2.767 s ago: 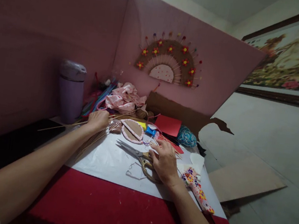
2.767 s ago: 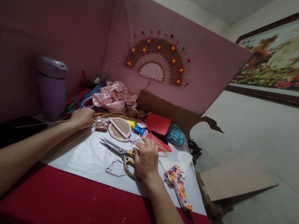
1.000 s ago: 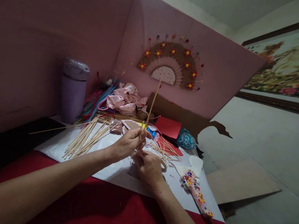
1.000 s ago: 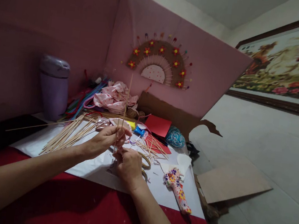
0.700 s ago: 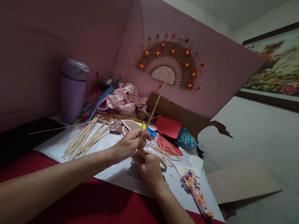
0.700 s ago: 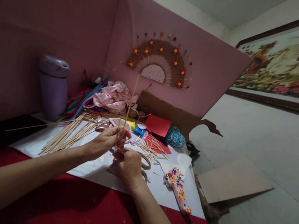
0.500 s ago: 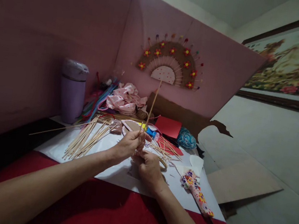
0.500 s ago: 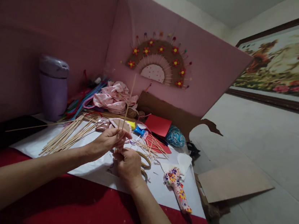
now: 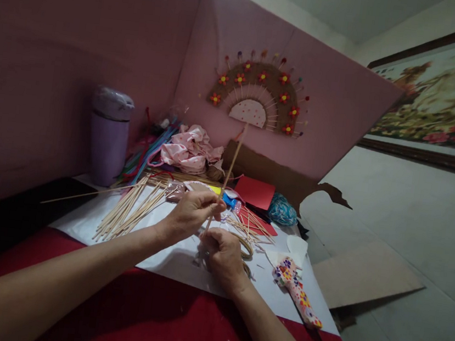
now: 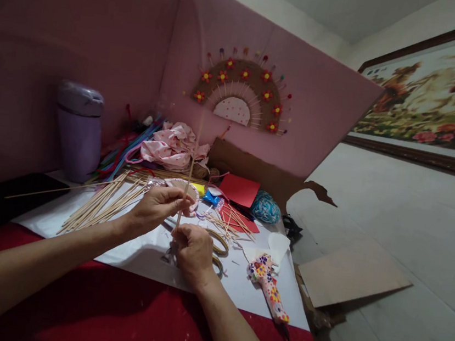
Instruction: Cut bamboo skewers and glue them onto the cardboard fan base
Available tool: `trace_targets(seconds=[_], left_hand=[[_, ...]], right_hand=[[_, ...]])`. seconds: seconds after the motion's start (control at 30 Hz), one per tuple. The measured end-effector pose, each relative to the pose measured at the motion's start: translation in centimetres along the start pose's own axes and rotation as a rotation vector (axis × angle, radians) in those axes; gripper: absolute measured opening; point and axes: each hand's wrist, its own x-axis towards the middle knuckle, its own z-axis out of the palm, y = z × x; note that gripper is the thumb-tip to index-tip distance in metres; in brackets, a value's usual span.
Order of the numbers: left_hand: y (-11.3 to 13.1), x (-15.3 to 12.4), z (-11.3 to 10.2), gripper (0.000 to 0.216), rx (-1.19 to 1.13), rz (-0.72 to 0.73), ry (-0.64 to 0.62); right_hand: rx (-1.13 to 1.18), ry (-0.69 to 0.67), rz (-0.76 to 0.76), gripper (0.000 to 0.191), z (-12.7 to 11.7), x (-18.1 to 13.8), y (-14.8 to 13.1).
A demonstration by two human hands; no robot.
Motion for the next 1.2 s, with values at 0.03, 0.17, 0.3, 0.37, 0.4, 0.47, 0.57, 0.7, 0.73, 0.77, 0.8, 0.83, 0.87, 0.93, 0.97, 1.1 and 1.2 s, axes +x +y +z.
trace_targets(seconds=[0.03, 0.17, 0.3, 0.37, 0.4, 0.47, 0.57, 0.7, 0.73, 0.77, 0.8, 0.83, 0.87, 0.93, 0.97, 1.1, 1.2], left_hand=[[-0.1, 0.0, -0.1, 0.028, -0.002, -0.011, -0.011], [-0.2, 0.2, -0.1, 0.026, -0.052, -0.062, -0.011], [0.1, 0.2, -0.2, 0.022, -0.082, -0.1, -0.013], [0.3, 0.2, -0.2, 0.022, -0.07, -0.09, -0.013], [0.3, 0.2, -0.2, 0.022, -0.067, -0.084, -0.016], [0.2, 0.2, -0.1, 0.023, -0.062, -0.07, -0.021], [-0.1, 0.3, 0.0, 0.023, -0.038, -0.043, -0.017], [0.1, 0.4, 0.2, 0.023, -0.014, 0.035, 0.055], [0.3, 0.4, 0.2, 0.023, -0.024, 0.045, 0.071], [0.5, 0.4, 0.2, 0.024, -0.046, 0.043, 0.077], [0.7, 0.4, 0.3, 0.024, -0.078, 0.032, 0.073], [0.9, 0.4, 0.4, 0.024, -0.116, 0.017, 0.064], [1.0, 0.4, 0.4, 0.024, -0.157, 0.001, 0.051], [1.1, 0.5, 0.6, 0.025, -0.224, -0.025, 0.014], [1.1, 0.5, 0.6, 0.026, -0.249, -0.035, 0.001], [1.0, 0.5, 0.7, 0.025, -0.29, -0.054, -0.001], [0.9, 0.6, 0.6, 0.024, -0.25, -0.02, -0.005]], right_hand=[[0.007, 0.001, 0.003, 0.019, 0.1, 0.0, 0.1], [0.011, -0.01, 0.001, 0.018, 0.2, 0.3, 0.1], [0.038, -0.022, 0.018, 0.016, 0.1, 0.5, -0.2], [0.084, -0.001, 0.029, 0.014, -0.1, 0.6, -0.3], [0.11, 0.006, 0.032, 0.014, -0.1, 0.6, -0.4], [0.156, 0.004, 0.034, 0.016, -0.2, 0.7, -0.4], [0.208, -0.015, 0.031, 0.017, -0.1, 0.7, -0.4], [0.192, -0.003, 0.028, 0.019, 0.0, 0.7, -0.6], [0.176, 0.002, 0.029, 0.02, 0.0, 0.8, -0.6], [0.164, 0.003, 0.032, 0.02, 0.0, 0.8, -0.7], [0.159, 0.003, 0.037, 0.02, 0.0, 0.8, -0.7], [0.158, -0.001, 0.042, 0.019, 0.0, 0.8, -0.7], [0.161, -0.005, 0.046, 0.019, 0.0, 0.8, -0.6], [0.174, -0.011, 0.045, 0.019, 0.0, 0.8, -0.5], [0.181, -0.011, 0.042, 0.02, 0.0, 0.8, -0.4], [0.198, -0.014, 0.022, 0.021, 0.1, 0.8, -0.2], [0.193, -0.016, 0.015, 0.021, 0.3, 0.8, 0.0]])
